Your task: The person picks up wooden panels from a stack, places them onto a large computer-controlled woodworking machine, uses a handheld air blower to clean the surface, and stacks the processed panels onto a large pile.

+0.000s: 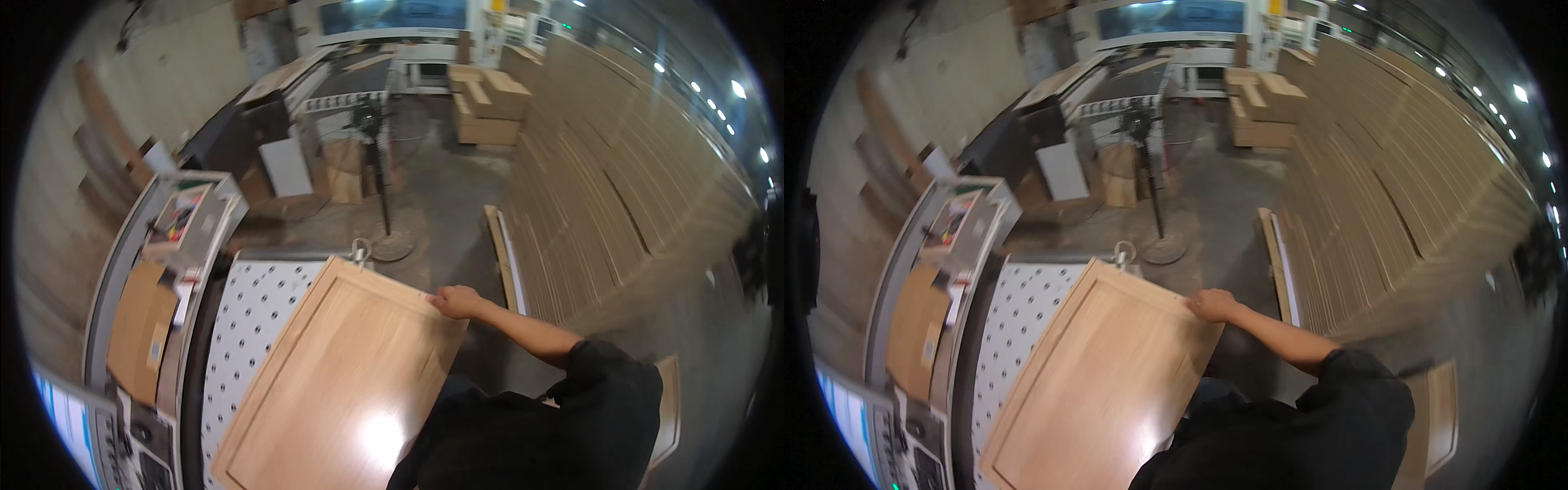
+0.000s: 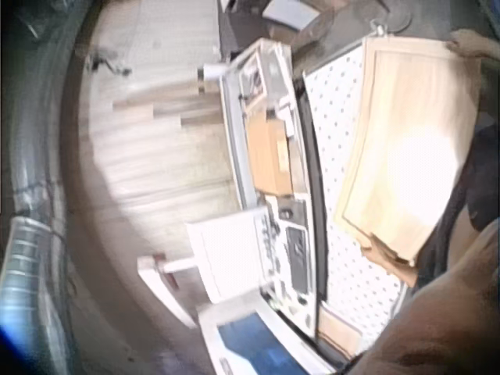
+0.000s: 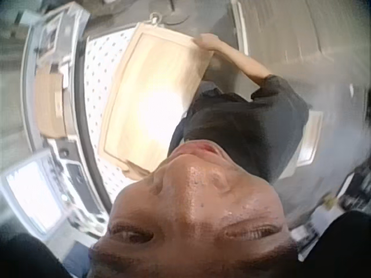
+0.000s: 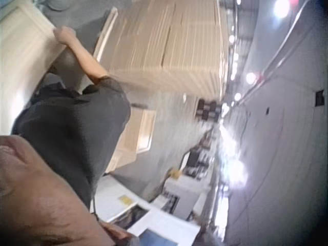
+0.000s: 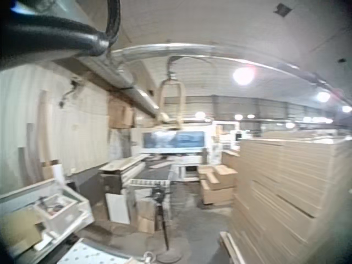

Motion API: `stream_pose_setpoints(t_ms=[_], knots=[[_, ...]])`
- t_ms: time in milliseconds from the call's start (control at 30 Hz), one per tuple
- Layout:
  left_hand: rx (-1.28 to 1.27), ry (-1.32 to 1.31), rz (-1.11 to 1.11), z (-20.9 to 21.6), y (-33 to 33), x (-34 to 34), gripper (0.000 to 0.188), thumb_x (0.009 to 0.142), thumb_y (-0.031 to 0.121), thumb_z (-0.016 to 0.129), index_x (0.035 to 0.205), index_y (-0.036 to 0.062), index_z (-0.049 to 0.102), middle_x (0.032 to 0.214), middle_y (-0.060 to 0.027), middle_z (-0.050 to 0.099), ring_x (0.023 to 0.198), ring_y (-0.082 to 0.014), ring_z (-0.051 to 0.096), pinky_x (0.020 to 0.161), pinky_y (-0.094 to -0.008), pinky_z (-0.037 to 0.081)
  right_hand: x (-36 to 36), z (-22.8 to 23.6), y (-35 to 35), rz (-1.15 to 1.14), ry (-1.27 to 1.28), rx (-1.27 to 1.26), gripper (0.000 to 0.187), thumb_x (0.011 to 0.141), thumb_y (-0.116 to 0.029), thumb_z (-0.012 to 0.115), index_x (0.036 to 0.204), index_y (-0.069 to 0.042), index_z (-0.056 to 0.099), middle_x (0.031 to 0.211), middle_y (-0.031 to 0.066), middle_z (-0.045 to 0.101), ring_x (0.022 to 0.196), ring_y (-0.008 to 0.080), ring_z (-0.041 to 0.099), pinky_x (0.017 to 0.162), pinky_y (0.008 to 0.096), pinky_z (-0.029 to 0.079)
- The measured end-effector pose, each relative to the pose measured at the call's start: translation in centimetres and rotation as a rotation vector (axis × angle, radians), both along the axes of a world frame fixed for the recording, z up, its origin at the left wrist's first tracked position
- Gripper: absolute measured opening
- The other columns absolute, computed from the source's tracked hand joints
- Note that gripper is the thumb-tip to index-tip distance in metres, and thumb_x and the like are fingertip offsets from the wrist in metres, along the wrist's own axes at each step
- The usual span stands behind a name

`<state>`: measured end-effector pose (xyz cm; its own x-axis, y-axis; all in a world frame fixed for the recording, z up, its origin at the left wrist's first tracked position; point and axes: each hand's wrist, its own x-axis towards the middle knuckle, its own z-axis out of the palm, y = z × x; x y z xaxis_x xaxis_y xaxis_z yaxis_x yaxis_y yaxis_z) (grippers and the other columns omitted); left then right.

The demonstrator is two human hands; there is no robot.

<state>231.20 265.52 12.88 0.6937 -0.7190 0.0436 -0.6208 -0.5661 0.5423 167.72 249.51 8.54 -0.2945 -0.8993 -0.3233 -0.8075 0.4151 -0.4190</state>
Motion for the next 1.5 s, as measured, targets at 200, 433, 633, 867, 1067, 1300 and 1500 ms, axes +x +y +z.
stream_pose_setpoints(t_ms=[200,433,633,867,1067,1300,1500], knots=[[-0.089,-0.079,-0.284,6.9,-6.5,-5.9,0.075,0.097,0.049,0.064,0.135,-0.0143,0.050,0.130,-0.0280,0.062,0.111,-0.0374,0.064,0.093,-0.0493,0.053,-0.7,-0.5,-0.7,0.053,-0.360,0.192,0.089,0.100,-0.074,0.025,0.130,-0.001,0.067,0.126,0.0280,0.067,0.125,0.0418,0.060,0.107,0.0471,0.044],[-0.168,-0.077,-0.471,12.9,-13.3,-12.7,0.077,0.097,0.050,0.063,0.136,-0.0143,0.049,0.131,-0.0286,0.061,0.112,-0.0380,0.063,0.094,-0.0493,0.052,0.7,-1.9,-2.3,0.029,-0.434,0.108,0.100,0.099,-0.076,0.016,0.127,0.006,0.066,0.136,0.0291,0.061,0.131,0.0446,0.055,0.110,0.0498,0.040],[-0.189,-0.098,-0.546,15.1,-15.7,-16.4,0.078,0.097,0.052,0.063,0.136,-0.0144,0.049,0.131,-0.0291,0.060,0.113,-0.0385,0.062,0.095,-0.0493,0.051,0.6,-1.8,-1.4,0.019,-0.464,0.054,0.100,0.100,-0.076,0.019,0.125,0.008,0.066,0.129,0.0312,0.063,0.127,0.0450,0.057,0.107,0.0508,0.043],[-0.211,-0.102,-0.581,16.4,-16.9,-17.7,0.080,0.096,0.053,0.062,0.136,-0.0144,0.049,0.132,-0.0297,0.060,0.114,-0.0390,0.062,0.096,-0.0493,0.051,0.4,-5.0,-0.7,0.008,-0.584,0.074,0.099,0.098,-0.077,0.017,0.134,0.004,0.061,0.139,0.0294,0.057,0.135,0.0440,0.051,0.112,0.0488,0.040],[-0.246,-0.103,-0.608,17.4,-18.4,-18.1,0.081,0.096,0.055,0.061,0.137,-0.0145,0.048,0.133,-0.0302,0.059,0.115,-0.0395,0.061,0.097,-0.0492,0.050,-0.3,-7.9,-0.7,0.061,-0.620,0.062,0.094,0.100,-0.075,0.018,0.147,0.000,0.051,0.149,0.0287,0.050,0.143,0.0415,0.043,0.118,0.0454,0.034],[-0.239,-0.073,-0.642,17.1,-20.6,-17.7,0.083,0.096,0.057,0.060,0.137,-0.0145,0.048,0.133,-0.0307,0.059,0.117,-0.0401,0.060,0.098,-0.0492,0.049,-0.2,-11.8,-8.3,-0.028,-1.160,0.145,0.093,0.099,-0.077,0.025,0.154,-0.004,0.043,0.159,0.0170,0.040,0.145,0.0296,0.038,0.118,0.0429,0.032],[-0.276,-0.056,-0.682,17.1,-22.2,-17.8,0.085,0.095,0.058,0.059,0.138,-0.0145,0.048,0.134,-0.0312,0.058,0.118,-0.0406,0.059,0.099,-0.0492,0.048,0.6,-8.5,-8.1,-0.062,-0.868,0.013,0.089,0.102,-0.072,0.017,0.150,-0.005,0.050,0.154,0.0207,0.047,0.145,0.0372,0.040,0.119,0.0441,0.031]])
